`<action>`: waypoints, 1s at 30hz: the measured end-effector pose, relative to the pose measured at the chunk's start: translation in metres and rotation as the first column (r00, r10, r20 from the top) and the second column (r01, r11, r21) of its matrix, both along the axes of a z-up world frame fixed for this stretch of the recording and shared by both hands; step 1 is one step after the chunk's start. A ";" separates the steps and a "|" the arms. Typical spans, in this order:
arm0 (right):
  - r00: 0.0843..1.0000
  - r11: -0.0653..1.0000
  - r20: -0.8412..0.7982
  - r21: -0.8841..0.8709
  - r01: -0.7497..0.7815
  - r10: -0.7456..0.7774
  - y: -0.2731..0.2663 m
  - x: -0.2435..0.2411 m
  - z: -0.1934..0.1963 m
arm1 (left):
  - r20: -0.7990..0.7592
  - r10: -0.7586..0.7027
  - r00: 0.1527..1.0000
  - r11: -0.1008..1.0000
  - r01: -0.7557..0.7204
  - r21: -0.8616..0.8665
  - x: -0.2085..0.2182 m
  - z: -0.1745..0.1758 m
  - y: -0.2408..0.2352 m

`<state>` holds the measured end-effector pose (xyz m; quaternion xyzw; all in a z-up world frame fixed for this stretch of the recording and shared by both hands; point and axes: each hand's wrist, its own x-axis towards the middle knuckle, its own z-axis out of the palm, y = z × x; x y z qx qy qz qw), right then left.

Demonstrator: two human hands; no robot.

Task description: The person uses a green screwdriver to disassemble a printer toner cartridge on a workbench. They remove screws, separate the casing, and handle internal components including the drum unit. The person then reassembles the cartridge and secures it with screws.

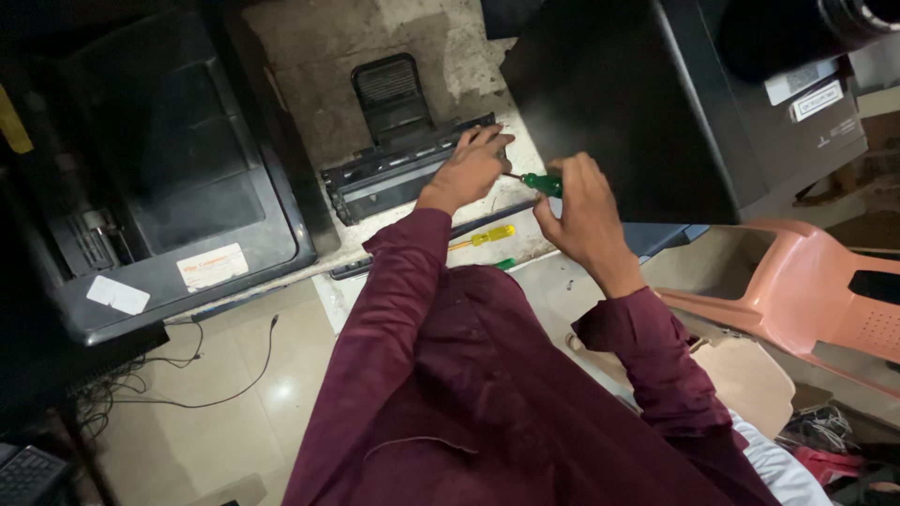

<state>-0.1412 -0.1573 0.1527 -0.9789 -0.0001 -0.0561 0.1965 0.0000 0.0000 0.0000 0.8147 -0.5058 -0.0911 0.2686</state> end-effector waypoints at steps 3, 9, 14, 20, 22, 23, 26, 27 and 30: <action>0.994 0.998 0.088 -0.037 -0.056 0.059 0.005 0.005 0.008 | -0.027 -0.009 1.000 1.000 0.009 -0.011 0.002 0.004 -0.001; 0.995 0.984 -0.059 -0.164 0.072 -0.083 0.016 0.009 0.016 | -0.034 -0.022 0.999 1.000 0.023 0.016 0.003 0.013 -0.002; 0.999 0.993 0.041 -0.117 0.010 -0.005 0.018 0.008 0.016 | -0.021 -0.020 1.000 0.999 0.021 0.040 0.001 0.016 -0.003; 0.999 0.999 0.040 -0.053 0.009 -0.006 0.016 -0.003 0.013 | -0.016 -0.023 1.000 0.997 0.024 0.068 0.001 0.013 -0.005; 0.998 0.999 0.056 -0.032 0.019 -0.017 0.016 -0.005 0.014 | -0.009 -0.015 1.000 0.997 0.016 0.074 0.001 0.014 -0.005; 0.998 0.999 0.065 -0.029 0.024 -0.022 0.016 -0.006 0.014 | -0.006 -0.017 1.000 0.997 0.017 0.078 0.001 0.014 -0.005; 0.996 0.999 0.085 0.000 0.041 -0.041 0.016 -0.009 0.013 | 0.043 0.000 0.999 0.998 -0.003 0.057 -0.002 0.013 -0.004; 0.994 0.999 0.092 0.013 0.049 -0.050 0.016 -0.010 0.012 | 0.067 0.008 0.998 0.999 -0.011 0.044 -0.003 0.012 -0.005; 0.994 0.998 0.092 0.017 0.052 -0.053 0.016 -0.012 0.011 | 0.125 0.038 0.991 0.996 -0.047 0.070 -0.007 0.011 -0.009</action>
